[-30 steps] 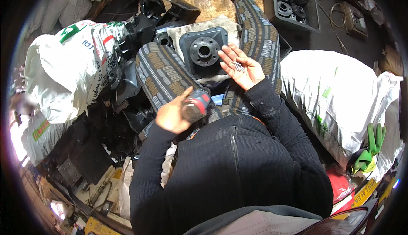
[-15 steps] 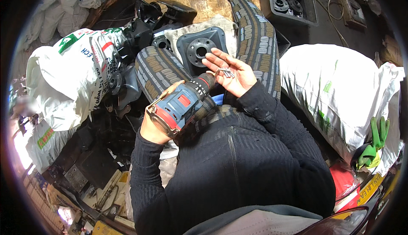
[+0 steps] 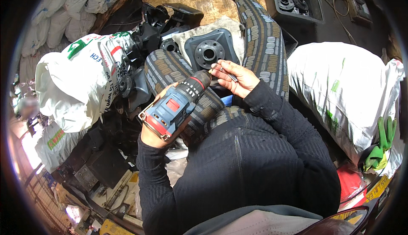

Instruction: The person sits on the floor and uses a cordless drill to fasten screws into several black plastic housings. They repeatedly pick up each housing, align it, drive screws, and set the parts aside on the floor.

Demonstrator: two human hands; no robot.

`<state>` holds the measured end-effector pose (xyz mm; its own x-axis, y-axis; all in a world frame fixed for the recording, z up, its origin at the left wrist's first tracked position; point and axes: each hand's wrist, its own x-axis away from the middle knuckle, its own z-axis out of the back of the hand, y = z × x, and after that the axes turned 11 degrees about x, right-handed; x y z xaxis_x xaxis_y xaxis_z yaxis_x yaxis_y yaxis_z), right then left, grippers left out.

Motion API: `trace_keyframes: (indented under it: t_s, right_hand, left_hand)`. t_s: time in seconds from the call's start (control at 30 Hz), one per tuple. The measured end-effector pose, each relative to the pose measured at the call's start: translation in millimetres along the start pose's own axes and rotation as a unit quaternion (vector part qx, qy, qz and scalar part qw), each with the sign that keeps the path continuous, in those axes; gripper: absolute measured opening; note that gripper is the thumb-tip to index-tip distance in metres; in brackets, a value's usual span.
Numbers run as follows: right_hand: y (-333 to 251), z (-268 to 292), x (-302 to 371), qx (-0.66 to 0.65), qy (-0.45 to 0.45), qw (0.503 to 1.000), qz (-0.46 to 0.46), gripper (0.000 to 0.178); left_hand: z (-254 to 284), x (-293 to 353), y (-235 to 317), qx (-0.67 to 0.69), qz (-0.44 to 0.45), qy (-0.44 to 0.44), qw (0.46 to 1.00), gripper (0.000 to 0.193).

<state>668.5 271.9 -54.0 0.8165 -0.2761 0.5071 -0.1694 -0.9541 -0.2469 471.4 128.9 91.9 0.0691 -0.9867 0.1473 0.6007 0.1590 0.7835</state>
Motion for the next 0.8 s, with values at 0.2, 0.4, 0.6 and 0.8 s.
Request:
trace_keyframes:
  t_s: [0.2, 0.4, 0.6, 0.8]
  right_hand:
    - [8.6, 5.6, -6.4, -0.064, -0.007, 0.998, -0.029, 0.027]
    - [12.5, 6.7, -10.5, -0.003, 0.029, 0.999, -0.015, 0.021]
    - [30.2, 6.2, -20.2, 0.000, 0.073, 0.996, -0.043, 0.026]
    - [39.2, 47.8, -27.4, 0.110, 0.190, 0.975, -0.013, 0.028]
  left_hand:
    - [-2.4, -0.6, 5.8, -0.007, 0.031, -0.019, 0.999, 0.061]
    - [2.3, -4.0, 0.6, -0.126, -0.034, -0.045, 0.990, 0.054]
    - [-4.0, 3.7, -0.1, 0.053, 0.129, -0.046, 0.989, 0.061]
    - [0.7, -10.6, -17.4, -0.042, 0.086, -0.025, 0.995, 0.054]
